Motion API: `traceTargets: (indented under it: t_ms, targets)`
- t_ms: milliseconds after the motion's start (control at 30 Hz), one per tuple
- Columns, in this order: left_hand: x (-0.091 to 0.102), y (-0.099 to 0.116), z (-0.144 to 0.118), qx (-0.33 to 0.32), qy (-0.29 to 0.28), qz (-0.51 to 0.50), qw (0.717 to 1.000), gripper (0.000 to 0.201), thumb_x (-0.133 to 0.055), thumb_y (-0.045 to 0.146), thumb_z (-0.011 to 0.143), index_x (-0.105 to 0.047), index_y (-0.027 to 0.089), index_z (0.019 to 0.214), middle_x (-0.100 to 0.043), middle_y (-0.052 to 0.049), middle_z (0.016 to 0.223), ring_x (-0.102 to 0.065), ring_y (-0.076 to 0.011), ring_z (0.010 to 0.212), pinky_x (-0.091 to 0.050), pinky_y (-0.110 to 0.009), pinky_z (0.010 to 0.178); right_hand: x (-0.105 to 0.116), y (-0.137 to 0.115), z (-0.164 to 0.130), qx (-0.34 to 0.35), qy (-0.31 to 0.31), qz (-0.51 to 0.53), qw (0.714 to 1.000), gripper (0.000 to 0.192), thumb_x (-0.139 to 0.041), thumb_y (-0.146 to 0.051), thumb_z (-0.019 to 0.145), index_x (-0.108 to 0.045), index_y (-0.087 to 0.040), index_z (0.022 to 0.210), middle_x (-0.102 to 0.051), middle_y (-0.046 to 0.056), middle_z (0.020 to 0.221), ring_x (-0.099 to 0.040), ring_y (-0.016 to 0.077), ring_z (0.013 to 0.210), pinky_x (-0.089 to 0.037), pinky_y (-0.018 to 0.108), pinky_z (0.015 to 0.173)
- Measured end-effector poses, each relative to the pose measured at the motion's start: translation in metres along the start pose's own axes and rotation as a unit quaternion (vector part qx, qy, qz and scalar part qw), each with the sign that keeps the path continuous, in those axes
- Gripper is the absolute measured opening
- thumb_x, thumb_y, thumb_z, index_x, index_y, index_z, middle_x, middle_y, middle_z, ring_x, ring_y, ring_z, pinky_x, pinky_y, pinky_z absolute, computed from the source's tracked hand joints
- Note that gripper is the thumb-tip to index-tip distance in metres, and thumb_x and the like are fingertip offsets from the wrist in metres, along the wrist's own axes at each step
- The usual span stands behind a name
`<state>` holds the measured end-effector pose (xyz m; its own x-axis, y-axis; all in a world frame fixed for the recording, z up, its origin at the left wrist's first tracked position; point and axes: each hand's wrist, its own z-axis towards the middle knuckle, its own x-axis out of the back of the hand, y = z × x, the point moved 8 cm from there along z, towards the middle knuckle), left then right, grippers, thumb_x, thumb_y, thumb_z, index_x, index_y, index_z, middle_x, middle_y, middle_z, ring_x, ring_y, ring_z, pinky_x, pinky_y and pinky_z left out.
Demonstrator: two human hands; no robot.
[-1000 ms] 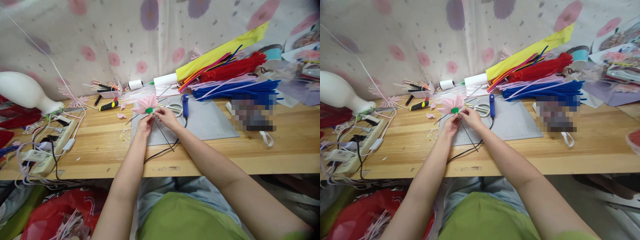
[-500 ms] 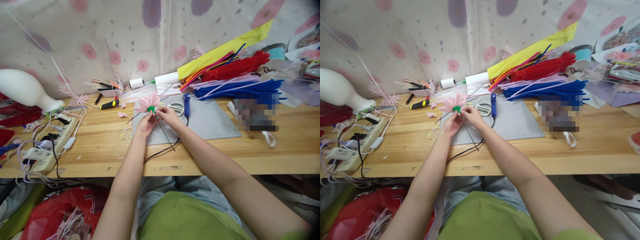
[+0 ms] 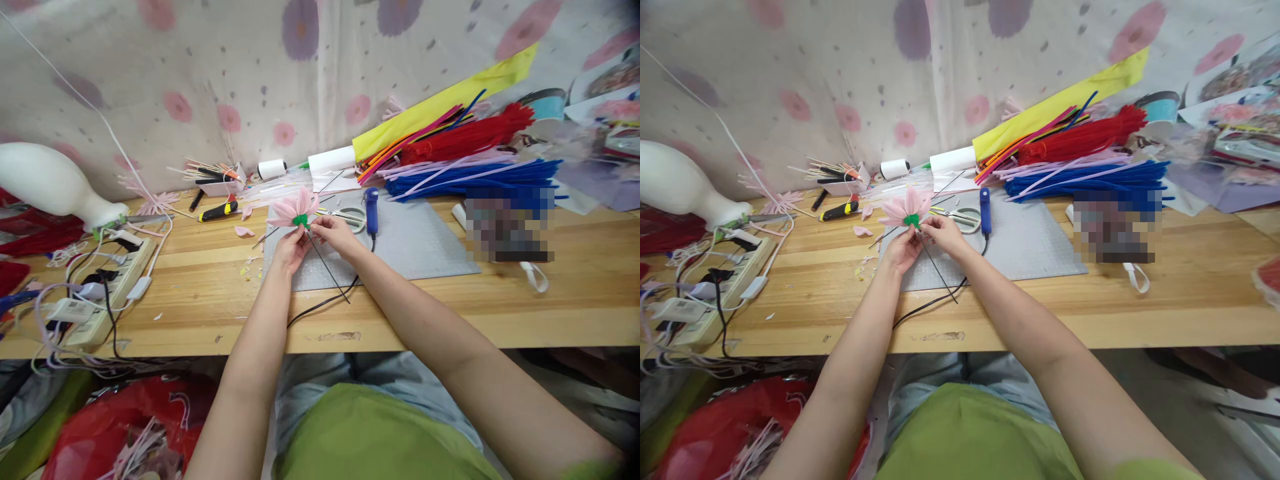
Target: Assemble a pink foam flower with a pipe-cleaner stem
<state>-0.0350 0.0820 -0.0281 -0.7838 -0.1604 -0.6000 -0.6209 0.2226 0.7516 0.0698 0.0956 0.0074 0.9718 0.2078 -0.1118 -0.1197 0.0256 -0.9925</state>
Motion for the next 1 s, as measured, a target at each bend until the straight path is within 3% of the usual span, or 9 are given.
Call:
traceTargets:
  t_ms: [133, 200, 400, 700, 867, 1000]
  targets:
    - [0.0, 0.007, -0.001, -0.038, 0.015, 0.004, 0.999, 0.013, -0.074, 0.012, 0.065, -0.062, 0.011, 0.06, -0.055, 0.004, 0.053, -0.048, -0.0034, 0.05, -0.049, -0.025, 0.073, -0.001, -0.008, -0.001, 0.065, 0.018, -0.091, 0.994, 0.01, -0.057, -0.025, 0.07, -0.053, -0.017, 0.066, -0.055, -0.003, 0.06, -0.048, 0.0082, 0.052, -0.04, 0.024, 0.055]
    - [-0.003, 0.009, -0.003, -0.052, 0.014, 0.008, 0.999, 0.013, -0.075, 0.012, 0.063, -0.063, 0.01, 0.059, -0.056, 0.004, 0.052, -0.049, -0.0039, 0.051, -0.048, -0.024, 0.072, 0.0, -0.018, -0.005, 0.118, 0.041, -0.174, 0.977, 0.009, -0.055, -0.024, 0.072, -0.055, -0.017, 0.067, -0.058, -0.001, 0.065, -0.051, 0.0105, 0.059, -0.041, 0.026, 0.061]
    - [-0.004, 0.009, -0.004, -0.053, 0.027, -0.017, 0.998, 0.017, -0.076, 0.01, 0.061, -0.06, 0.01, 0.056, -0.057, 0.003, 0.052, -0.05, -0.0038, 0.05, -0.046, -0.021, 0.062, -0.012, -0.044, -0.024, 0.268, 0.069, -0.411, 0.868, 0.01, -0.052, -0.019, 0.077, -0.058, -0.017, 0.069, -0.06, 0.005, 0.074, -0.052, 0.0163, 0.074, -0.036, 0.028, 0.067]
    - [0.003, 0.005, 0.001, -0.041, 0.039, -0.046, 0.997, 0.015, -0.07, 0.009, 0.068, -0.06, 0.01, 0.057, -0.058, 0.001, 0.057, -0.051, -0.0052, 0.054, -0.041, -0.021, 0.059, -0.031, -0.04, -0.034, 0.32, 0.017, -0.549, 0.772, 0.025, -0.043, -0.024, 0.088, -0.066, -0.016, 0.08, -0.062, 0.008, 0.08, -0.051, 0.0175, 0.079, -0.032, 0.028, 0.066]
    - [0.006, 0.003, 0.003, -0.027, 0.034, -0.065, 0.997, 0.014, -0.068, 0.008, 0.071, -0.059, 0.011, 0.059, -0.058, 0.002, 0.057, -0.052, -0.0048, 0.054, -0.041, -0.019, 0.057, -0.034, -0.039, -0.037, 0.307, -0.014, -0.563, 0.767, 0.029, -0.042, -0.028, 0.089, -0.069, -0.017, 0.087, -0.064, 0.007, 0.082, -0.052, 0.0167, 0.078, -0.032, 0.028, 0.065]
    - [0.008, 0.002, 0.004, -0.015, 0.037, -0.09, 0.995, 0.013, -0.065, 0.006, 0.073, -0.06, 0.012, 0.062, -0.058, 0.003, 0.057, -0.052, -0.0034, 0.053, -0.041, -0.017, 0.056, -0.027, -0.036, -0.033, 0.282, -0.013, -0.505, 0.815, 0.026, -0.047, -0.028, 0.088, -0.071, -0.02, 0.091, -0.067, 0.006, 0.087, -0.056, 0.0155, 0.08, -0.036, 0.026, 0.066]
